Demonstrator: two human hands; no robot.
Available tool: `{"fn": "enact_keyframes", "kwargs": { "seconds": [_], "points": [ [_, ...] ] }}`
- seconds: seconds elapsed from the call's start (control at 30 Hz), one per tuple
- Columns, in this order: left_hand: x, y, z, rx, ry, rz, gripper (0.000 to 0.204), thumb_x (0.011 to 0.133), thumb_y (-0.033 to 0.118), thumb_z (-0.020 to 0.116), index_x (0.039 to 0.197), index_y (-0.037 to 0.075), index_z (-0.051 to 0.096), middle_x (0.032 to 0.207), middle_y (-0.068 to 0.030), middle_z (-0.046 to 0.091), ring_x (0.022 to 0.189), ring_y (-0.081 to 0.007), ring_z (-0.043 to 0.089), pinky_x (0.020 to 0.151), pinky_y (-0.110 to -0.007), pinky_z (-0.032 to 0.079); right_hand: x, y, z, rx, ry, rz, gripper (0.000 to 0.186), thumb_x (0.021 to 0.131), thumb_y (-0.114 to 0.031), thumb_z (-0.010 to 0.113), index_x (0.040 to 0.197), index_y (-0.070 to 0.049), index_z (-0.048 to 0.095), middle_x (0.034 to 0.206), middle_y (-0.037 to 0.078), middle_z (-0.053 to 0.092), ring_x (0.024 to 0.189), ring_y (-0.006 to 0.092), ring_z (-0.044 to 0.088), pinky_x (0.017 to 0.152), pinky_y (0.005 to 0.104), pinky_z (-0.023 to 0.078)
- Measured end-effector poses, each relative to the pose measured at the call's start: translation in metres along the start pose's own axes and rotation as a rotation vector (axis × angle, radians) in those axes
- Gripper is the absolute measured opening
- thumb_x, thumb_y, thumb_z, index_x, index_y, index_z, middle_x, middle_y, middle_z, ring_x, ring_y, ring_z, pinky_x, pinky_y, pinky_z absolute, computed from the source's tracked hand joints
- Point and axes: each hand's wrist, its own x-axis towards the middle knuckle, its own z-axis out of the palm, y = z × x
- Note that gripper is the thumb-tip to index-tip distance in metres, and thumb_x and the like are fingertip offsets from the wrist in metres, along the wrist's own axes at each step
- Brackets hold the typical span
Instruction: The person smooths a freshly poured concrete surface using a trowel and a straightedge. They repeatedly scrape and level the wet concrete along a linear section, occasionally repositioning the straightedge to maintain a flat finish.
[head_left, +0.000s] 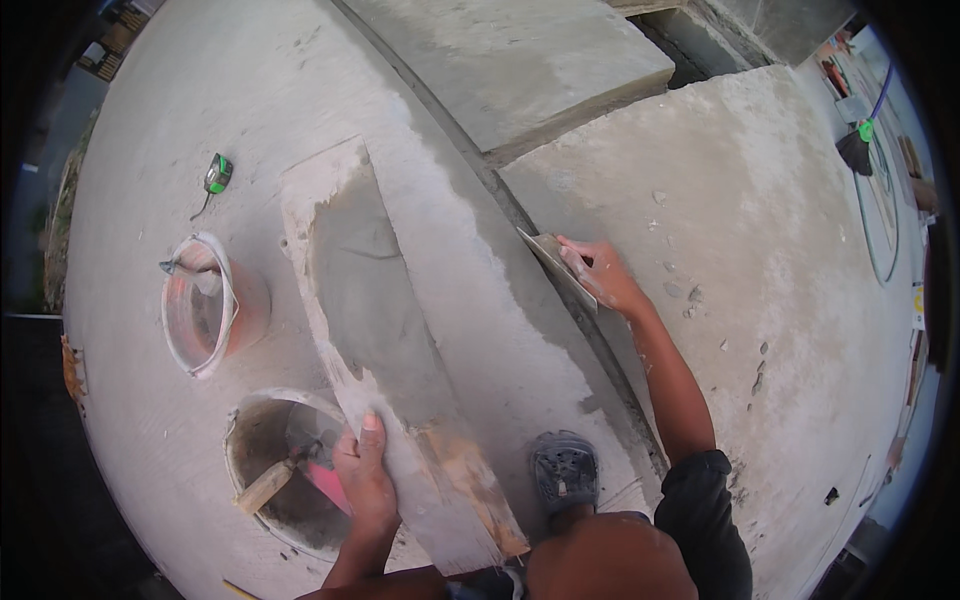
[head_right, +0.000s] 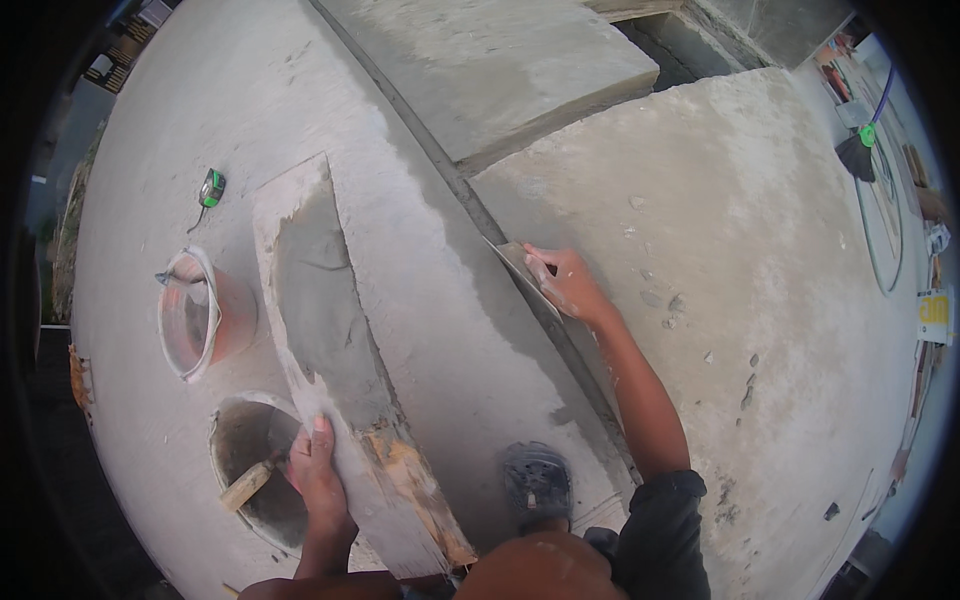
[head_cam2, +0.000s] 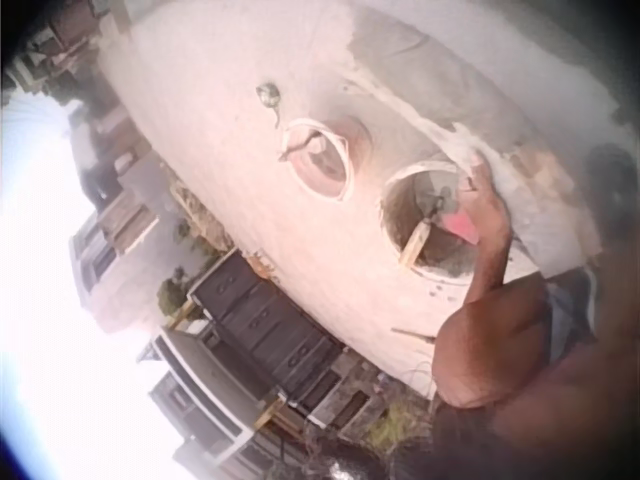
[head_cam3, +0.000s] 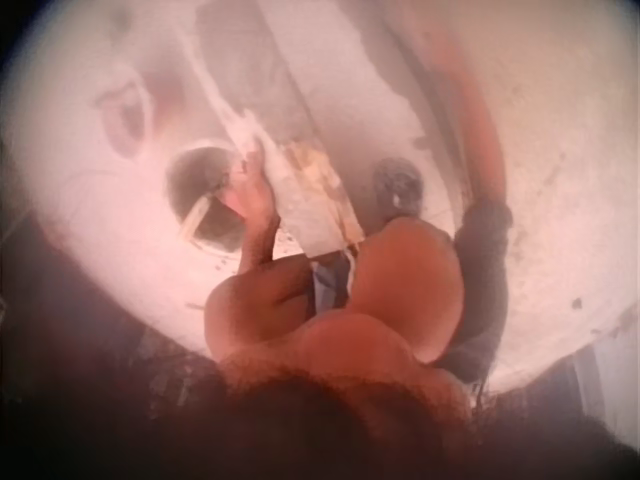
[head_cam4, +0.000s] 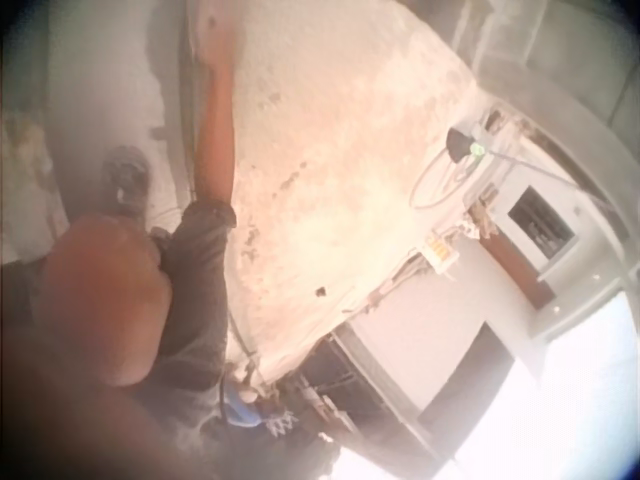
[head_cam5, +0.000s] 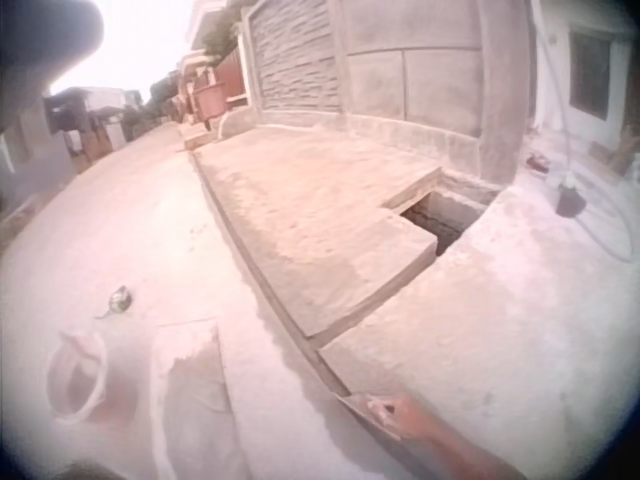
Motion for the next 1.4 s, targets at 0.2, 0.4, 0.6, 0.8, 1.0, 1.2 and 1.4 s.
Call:
{"fn": "enact_keyframes", "kwargs": {
  "seconds": [0.2, 0.4, 0.6, 0.8, 1.0, 1.2, 1.4],
  "points": [
    [0.0, -0.002, 0.0, -0.12, -0.013, 0.004, 0.042, 0.107, 0.032, 0.061, 0.126, -0.006, 0.063, 0.115, -0.0092, 0.07, 0.101, -0.0133, 0.062, 0.093, -0.028, 0.048, -0.088, -0.026, -0.008, 0.017, 0.226, 0.187, 0.049, 0.101, -0.035, 0.064, 0.136, -0.001, 0.064, 0.087, 0.022, 0.067, 0.082, 0.0234, 0.064, 0.081, 0.0391, 0.05],
    [0.002, 0.0, 0.005, -0.094, -0.012, 0.006, 0.043, 0.107, 0.03, 0.061, 0.129, -0.006, 0.062, 0.118, -0.0095, 0.069, 0.104, -0.014, 0.062, 0.096, -0.029, 0.047, -0.109, -0.043, 0.069, -0.288, 0.222, -0.13, 0.039, 0.094, -0.034, 0.073, 0.108, -0.001, 0.058, 0.104, 0.017, 0.06, 0.09, 0.0348, 0.066, 0.078, 0.045, 0.054],
    [0.001, -0.004, 0.0, -0.088, -0.005, 0.019, 0.045, 0.107, 0.031, 0.062, 0.13, -0.007, 0.061, 0.118, -0.0096, 0.069, 0.106, -0.014, 0.062, 0.098, -0.029, 0.046, -0.02, -0.057, 0.096, -0.544, 0.437, -0.259, 0.035, 0.095, -0.032, 0.072, 0.108, -0.003, 0.057, 0.103, 0.015, 0.056, 0.093, 0.0321, 0.065, 0.071, 0.0397, 0.056],
    [-0.001, -0.001, 0.003, 0.021, 0.033, 0.05, 0.045, 0.106, 0.033, 0.062, 0.127, -0.007, 0.062, 0.115, -0.0092, 0.07, 0.103, -0.0128, 0.062, 0.095, -0.029, 0.047, -0.007, -0.039, 0.119, -0.575, 0.371, -0.237, 0.036, 0.097, -0.036, 0.069, 0.106, -0.003, 0.056, 0.102, 0.014, 0.057, 0.092, 0.0314, 0.067, 0.071, 0.0413, 0.059],
    [0.0, 0.001, 0.005, -0.093, 0.021, 0.015, 0.043, 0.106, 0.034, 0.062, 0.124, -0.005, 0.063, 0.112, -0.009, 0.069, 0.099, -0.0134, 0.063, 0.09, -0.029, 0.049, -0.039, -0.059, 0.135, -0.44, 0.2, -0.315, 0.039, 0.097, -0.04, 0.068, 0.103, -0.003, 0.055, 0.101, 0.012, 0.058, 0.088, 0.0285, 0.068, 0.066, 0.0395, 0.059],
    [0.002, -0.003, 0.005, -0.088, 0.023, 0.015, 0.04, 0.106, 0.034, 0.062, 0.122, -0.003, 0.062, 0.11, -0.0075, 0.069, 0.097, -0.0134, 0.063, 0.09, -0.029, 0.05, 0.02, -0.04, 0.117, -0.641, 0.452, -0.168, 0.037, 0.098, -0.04, 0.067, 0.103, -0.004, 0.055, 0.1, 0.011, 0.058, 0.091, 0.0265, 0.069, 0.064, 0.0384, 0.059],
    [-0.003, 0.006, 0.008, -0.142, -0.023, 0.051, 0.036, 0.109, 0.032, 0.057, 0.12, -0.002, 0.061, 0.107, -0.0083, 0.069, 0.095, -0.0148, 0.065, 0.086, -0.032, 0.052, -0.044, -0.054, 0.144, -0.489, 0.175, -0.382, 0.037, 0.096, -0.038, 0.069, 0.103, -0.005, 0.055, 0.098, 0.011, 0.057, 0.09, 0.0247, 0.068, 0.062, 0.038, 0.059]
  ]
}}
